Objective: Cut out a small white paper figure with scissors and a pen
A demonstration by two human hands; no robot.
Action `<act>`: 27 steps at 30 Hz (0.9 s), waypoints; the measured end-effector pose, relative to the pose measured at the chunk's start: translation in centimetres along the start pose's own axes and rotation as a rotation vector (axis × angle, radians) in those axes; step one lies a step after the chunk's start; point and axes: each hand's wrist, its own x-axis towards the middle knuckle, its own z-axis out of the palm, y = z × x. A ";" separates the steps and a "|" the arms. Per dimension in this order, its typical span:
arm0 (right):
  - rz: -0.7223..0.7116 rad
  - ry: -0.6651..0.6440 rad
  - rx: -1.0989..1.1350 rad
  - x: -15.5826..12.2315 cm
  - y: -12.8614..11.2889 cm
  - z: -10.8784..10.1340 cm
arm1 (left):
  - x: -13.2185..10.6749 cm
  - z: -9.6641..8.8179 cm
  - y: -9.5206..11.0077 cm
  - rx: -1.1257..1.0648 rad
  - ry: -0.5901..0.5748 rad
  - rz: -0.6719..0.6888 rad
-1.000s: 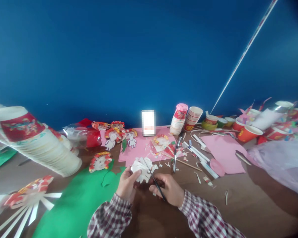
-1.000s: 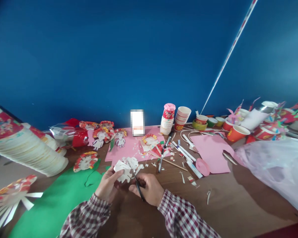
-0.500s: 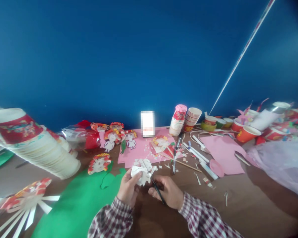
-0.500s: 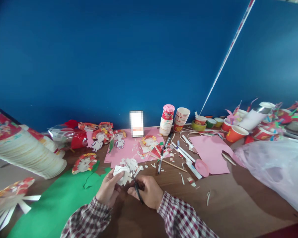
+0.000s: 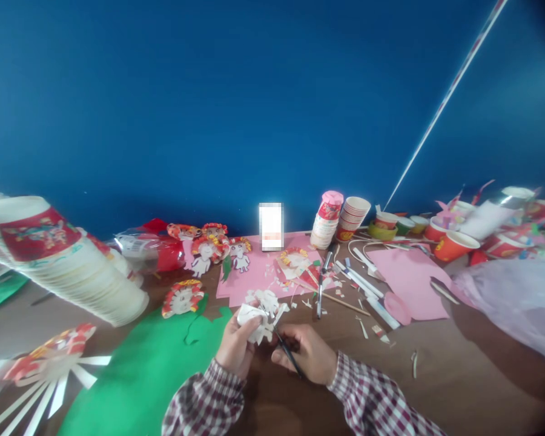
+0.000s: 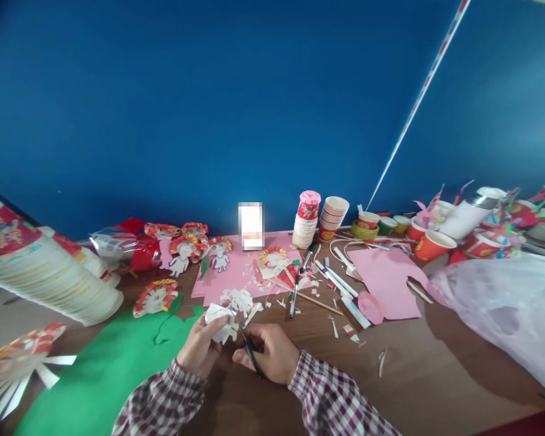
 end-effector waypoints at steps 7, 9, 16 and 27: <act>0.022 0.000 0.029 0.0 0.0 -0.1 | -0.1 0.0 0.2 -0.045 -0.027 -0.031; 0.034 0.007 0.039 0.0 0.1 -0.1 | -0.1 -0.1 0.2 -0.056 -0.023 -0.049; -0.026 0.103 0.169 0.4 0.2 0.0 | 0.2 -0.4 -0.2 -0.028 0.044 -0.023; -0.097 0.351 0.215 0.7 -0.4 -0.1 | -0.3 0.1 -0.7 0.068 -0.019 -0.053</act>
